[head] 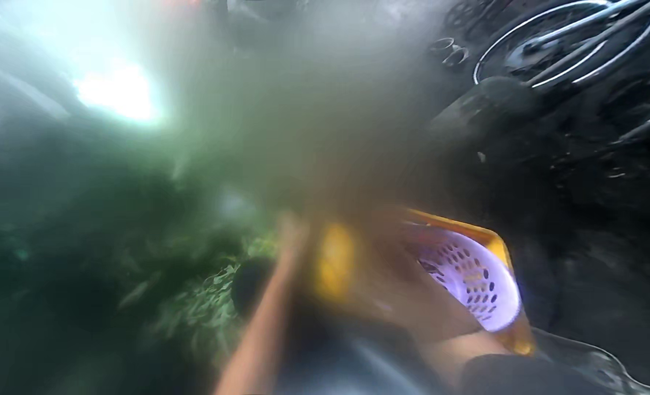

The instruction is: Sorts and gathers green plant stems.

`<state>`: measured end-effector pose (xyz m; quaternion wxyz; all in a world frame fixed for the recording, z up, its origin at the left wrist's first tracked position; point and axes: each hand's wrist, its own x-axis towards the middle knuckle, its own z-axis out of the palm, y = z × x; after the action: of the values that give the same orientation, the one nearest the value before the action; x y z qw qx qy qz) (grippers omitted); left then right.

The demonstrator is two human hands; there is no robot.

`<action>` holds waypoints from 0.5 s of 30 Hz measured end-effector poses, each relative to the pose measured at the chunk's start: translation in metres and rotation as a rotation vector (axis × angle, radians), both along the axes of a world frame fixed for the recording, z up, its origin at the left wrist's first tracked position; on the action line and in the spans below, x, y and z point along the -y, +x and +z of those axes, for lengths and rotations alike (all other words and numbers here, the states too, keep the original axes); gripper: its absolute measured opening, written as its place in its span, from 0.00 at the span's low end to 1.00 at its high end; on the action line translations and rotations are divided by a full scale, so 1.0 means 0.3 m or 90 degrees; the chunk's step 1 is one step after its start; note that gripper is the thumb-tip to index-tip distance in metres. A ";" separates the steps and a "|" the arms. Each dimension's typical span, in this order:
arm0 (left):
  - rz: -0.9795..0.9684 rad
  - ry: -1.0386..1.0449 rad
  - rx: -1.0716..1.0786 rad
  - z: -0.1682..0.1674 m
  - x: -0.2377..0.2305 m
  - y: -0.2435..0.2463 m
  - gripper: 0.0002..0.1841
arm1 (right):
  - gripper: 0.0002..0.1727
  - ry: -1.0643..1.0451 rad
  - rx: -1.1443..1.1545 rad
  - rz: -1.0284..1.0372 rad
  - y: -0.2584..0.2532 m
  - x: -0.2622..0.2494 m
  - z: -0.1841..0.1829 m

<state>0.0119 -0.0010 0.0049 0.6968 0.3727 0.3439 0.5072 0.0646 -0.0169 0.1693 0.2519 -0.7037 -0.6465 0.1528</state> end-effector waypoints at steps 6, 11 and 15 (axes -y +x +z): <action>0.049 -0.021 0.005 -0.010 -0.025 -0.003 0.17 | 0.30 0.160 -0.022 0.135 0.160 -0.155 -0.204; 0.089 -0.040 -0.096 0.020 -0.023 -0.024 0.23 | 0.37 -0.242 -0.346 0.204 0.232 0.000 -0.349; 0.062 0.021 -0.101 0.017 0.000 -0.032 0.25 | 0.29 -0.323 -0.423 0.241 0.256 0.009 -0.382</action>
<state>0.0024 -0.0010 0.0101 0.6356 0.4058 0.4073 0.5152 0.1413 -0.0197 0.0546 0.2330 -0.5254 -0.5899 0.5672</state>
